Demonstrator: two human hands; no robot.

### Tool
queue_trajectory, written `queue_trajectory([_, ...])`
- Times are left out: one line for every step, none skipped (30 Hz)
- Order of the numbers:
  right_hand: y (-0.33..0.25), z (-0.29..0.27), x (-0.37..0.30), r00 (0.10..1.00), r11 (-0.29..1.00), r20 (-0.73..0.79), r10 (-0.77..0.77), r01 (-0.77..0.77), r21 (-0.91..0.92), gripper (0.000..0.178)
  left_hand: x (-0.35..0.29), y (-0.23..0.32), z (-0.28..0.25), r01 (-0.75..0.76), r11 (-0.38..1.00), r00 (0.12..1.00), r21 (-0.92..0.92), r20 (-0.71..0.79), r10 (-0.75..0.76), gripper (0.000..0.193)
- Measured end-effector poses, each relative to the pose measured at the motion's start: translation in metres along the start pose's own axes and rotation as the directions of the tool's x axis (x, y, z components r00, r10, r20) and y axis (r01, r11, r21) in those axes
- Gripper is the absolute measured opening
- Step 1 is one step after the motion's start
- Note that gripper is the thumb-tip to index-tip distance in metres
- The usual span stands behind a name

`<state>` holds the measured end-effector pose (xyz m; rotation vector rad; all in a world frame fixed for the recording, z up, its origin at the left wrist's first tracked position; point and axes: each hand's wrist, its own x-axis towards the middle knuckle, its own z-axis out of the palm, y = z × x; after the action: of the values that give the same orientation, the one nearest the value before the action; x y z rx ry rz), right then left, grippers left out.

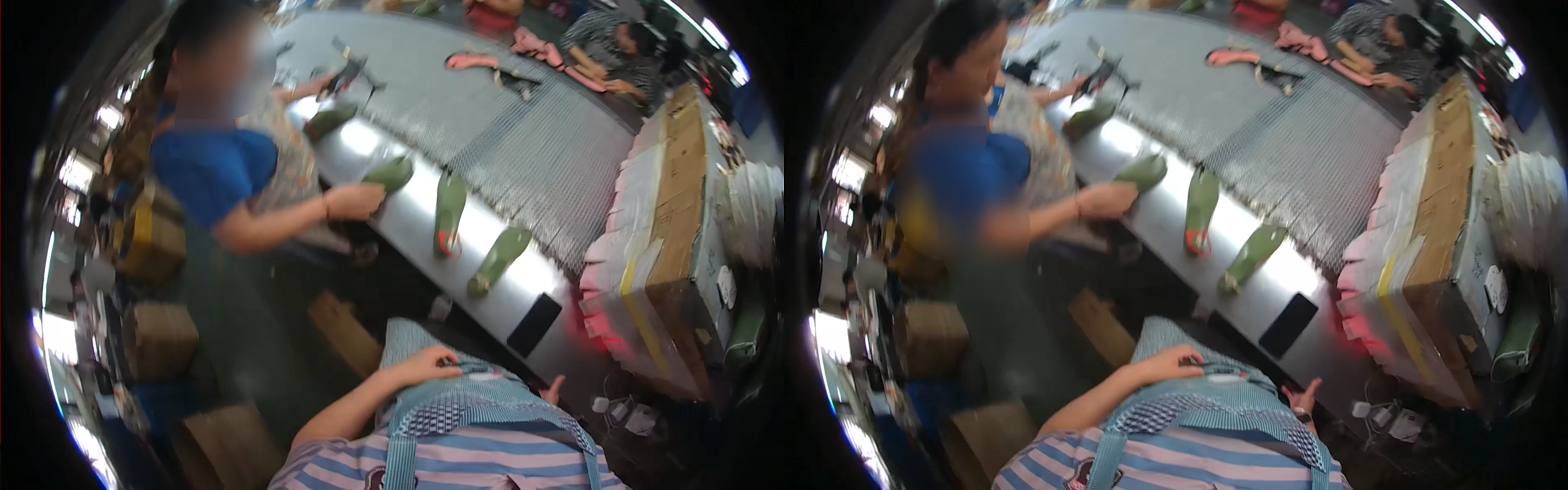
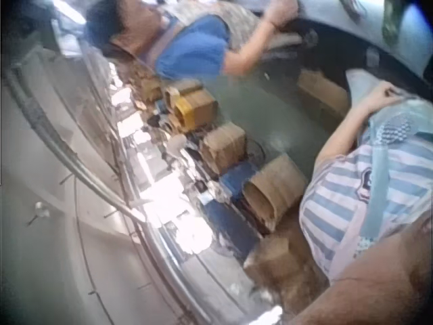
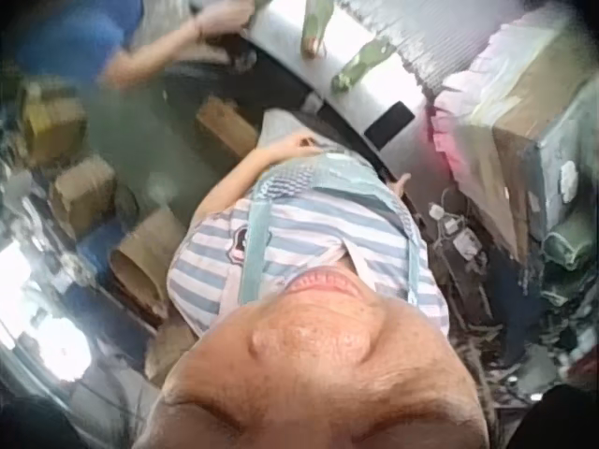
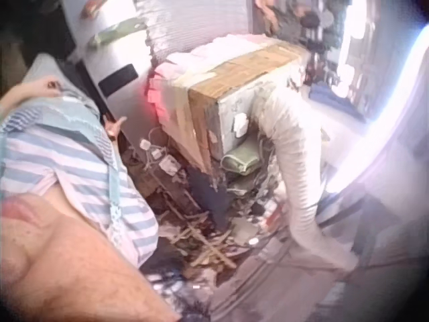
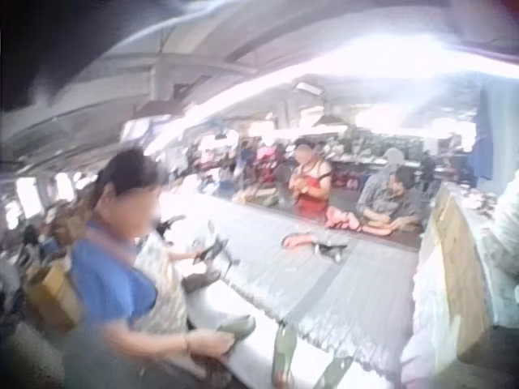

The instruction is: The person picks up sandal soles from a conveyor belt and applies glue around their edges using a plastic scraper.

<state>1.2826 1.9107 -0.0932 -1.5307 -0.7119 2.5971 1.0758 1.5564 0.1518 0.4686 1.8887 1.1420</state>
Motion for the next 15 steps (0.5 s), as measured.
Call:
queue_trajectory([-0.002,-0.020,0.013,0.996,0.996,0.056,0.071,-0.068,-0.054,0.087,-0.010,-0.002,0.010,0.059,0.993,0.998,0.101,0.018,-0.061,0.037])
queue_trajectory([-0.008,-0.028,0.014,0.965,0.984,0.198,0.170,-0.157,-0.081,0.089,-0.022,-0.010,0.026,0.023,0.998,0.998,-0.057,-0.049,-0.026,0.038])
queue_trajectory([-0.015,-0.020,0.018,0.901,0.959,0.332,0.281,-0.253,-0.125,0.091,-0.032,-0.029,0.043,0.071,0.977,0.996,-0.200,-0.033,-0.079,0.037])
queue_trajectory([-0.012,0.009,0.003,0.953,0.958,0.159,0.259,-0.233,-0.166,0.093,-0.051,-0.040,0.055,0.099,0.985,0.990,-0.139,-0.087,-0.112,0.043])
queue_trajectory([-0.007,0.040,-0.024,0.979,0.954,-0.014,0.205,-0.203,-0.220,0.096,-0.071,-0.043,0.066,0.136,0.970,0.979,-0.200,-0.125,-0.163,0.043])
queue_trajectory([-0.014,0.041,-0.033,0.978,0.945,-0.029,0.205,-0.205,-0.254,0.096,-0.078,-0.033,0.064,0.197,0.962,0.968,-0.191,-0.117,-0.222,0.043])
queue_trajectory([-0.015,0.046,-0.035,0.969,0.949,-0.145,0.198,-0.227,-0.219,0.097,-0.088,-0.030,0.065,0.267,0.948,0.949,-0.174,-0.124,-0.290,0.042])
queue_trajectory([-0.012,0.050,-0.036,0.948,0.954,-0.254,0.190,-0.239,-0.178,0.098,-0.100,-0.038,0.076,0.272,0.942,0.942,-0.196,-0.145,-0.302,0.042])
queue_trajectory([-0.010,0.053,-0.040,0.949,0.948,-0.246,0.198,-0.249,-0.198,0.098,-0.113,-0.049,0.088,0.275,0.959,0.911,-0.063,-0.301,-0.281,0.044])
queue_trajectory([-0.011,0.051,-0.045,0.961,0.935,-0.211,0.179,-0.233,-0.268,0.098,-0.122,-0.060,0.101,0.290,0.954,0.870,0.077,-0.437,-0.229,0.046])
queue_trajectory([-0.011,0.050,-0.050,0.971,0.919,-0.175,0.161,-0.212,-0.332,0.098,-0.132,-0.070,0.113,0.289,0.954,0.867,0.074,-0.443,-0.229,0.046])
queue_trajectory([-0.010,0.054,-0.057,0.966,0.919,-0.217,0.138,-0.207,-0.336,0.095,-0.142,-0.082,0.125,0.457,0.869,0.803,0.189,-0.508,-0.312,0.049])
queue_trajectory([-0.012,0.054,-0.061,0.966,0.926,-0.223,0.128,-0.197,-0.323,0.095,-0.149,-0.092,0.138,0.600,0.744,0.733,0.292,-0.574,-0.366,0.053])
queue_trajectory([-0.014,0.052,-0.064,0.965,0.922,-0.232,0.121,-0.196,-0.334,0.093,-0.156,-0.101,0.148,0.615,0.779,0.703,0.122,-0.531,-0.473,0.053])
queue_trajectory([-0.015,0.053,-0.066,0.964,0.920,-0.241,0.113,-0.193,-0.340,0.092,-0.161,-0.113,0.156,0.623,0.781,0.678,-0.045,-0.468,-0.567,0.053])
